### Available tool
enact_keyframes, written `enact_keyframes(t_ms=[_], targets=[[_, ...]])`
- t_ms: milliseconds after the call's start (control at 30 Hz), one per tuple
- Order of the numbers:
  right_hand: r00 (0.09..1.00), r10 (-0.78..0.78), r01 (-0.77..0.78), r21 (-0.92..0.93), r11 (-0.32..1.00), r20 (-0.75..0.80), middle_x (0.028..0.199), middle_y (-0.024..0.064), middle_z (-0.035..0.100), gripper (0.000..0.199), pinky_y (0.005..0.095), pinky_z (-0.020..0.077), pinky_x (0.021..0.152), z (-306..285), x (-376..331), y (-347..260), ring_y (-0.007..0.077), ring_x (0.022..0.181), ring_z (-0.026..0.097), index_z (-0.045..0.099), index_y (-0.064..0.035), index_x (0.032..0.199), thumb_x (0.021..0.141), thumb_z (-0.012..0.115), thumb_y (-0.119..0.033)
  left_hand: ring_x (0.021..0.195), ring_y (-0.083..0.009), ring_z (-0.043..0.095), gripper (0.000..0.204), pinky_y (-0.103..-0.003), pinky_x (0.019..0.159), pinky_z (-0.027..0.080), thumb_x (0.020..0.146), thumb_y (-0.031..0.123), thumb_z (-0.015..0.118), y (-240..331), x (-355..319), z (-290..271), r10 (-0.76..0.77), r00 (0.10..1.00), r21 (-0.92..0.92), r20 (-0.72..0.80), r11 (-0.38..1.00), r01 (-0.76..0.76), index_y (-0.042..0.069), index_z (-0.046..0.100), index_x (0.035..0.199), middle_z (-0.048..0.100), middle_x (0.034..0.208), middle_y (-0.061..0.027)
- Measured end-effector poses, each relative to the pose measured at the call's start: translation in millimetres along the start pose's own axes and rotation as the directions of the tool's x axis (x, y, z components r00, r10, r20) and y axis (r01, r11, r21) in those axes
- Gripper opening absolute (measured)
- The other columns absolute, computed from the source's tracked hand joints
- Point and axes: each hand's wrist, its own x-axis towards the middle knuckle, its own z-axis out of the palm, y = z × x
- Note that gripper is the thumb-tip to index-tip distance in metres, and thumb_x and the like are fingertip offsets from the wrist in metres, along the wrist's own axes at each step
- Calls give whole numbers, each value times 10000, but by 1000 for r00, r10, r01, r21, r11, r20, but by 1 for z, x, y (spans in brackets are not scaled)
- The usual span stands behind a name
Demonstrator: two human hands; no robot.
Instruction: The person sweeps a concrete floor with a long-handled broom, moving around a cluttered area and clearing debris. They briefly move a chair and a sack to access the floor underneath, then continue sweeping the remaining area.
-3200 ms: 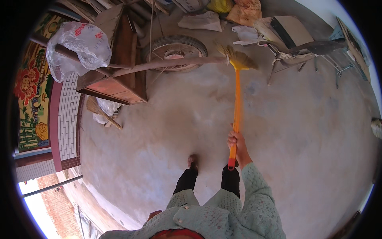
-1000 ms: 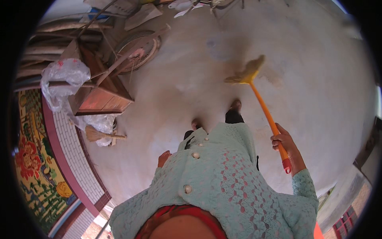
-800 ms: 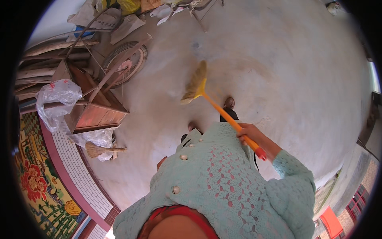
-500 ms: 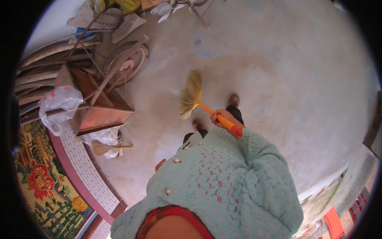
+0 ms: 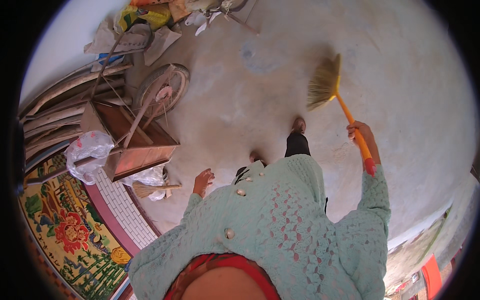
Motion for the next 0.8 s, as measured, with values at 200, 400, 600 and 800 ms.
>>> enact_keyframes(t_ms=[200,400,600,800], targets=[[980,-189,175,-174,969,-66,565,26,393,298,203,348,329,-4,-55,-59,71,403,393,357,-95,928,686,431,61,824,-140,550,388,-322,684,415,784,247,502,46,-6,26,23,1000,62,-8,998,-22,49,501,1117,578,893,-31],[912,-33,4,72,997,410,607,7,336,484,184,301,364,50,-61,-42,55,434,329,305,-135,1135,702,417,49,789,-133,558,369,-324,642,421,779,257,510,26,9,39,173,980,294,97,936,-194,61,522,1091,584,864,-15],[791,104,-241,151,959,603,670,29,392,298,155,357,394,150,43,-13,52,480,364,352,-54,1070,780,410,-17,797,-149,570,399,-315,631,432,773,265,524,90,22,65,181,980,186,86,963,-195,37,521,1099,588,935,-53],[861,189,-208,-13,978,473,677,53,413,191,169,393,391,195,133,-30,66,477,380,354,-75,951,779,437,-73,808,-171,577,379,-288,675,444,784,229,523,172,89,89,269,959,83,91,957,-277,12,522,1094,592,946,-86]])
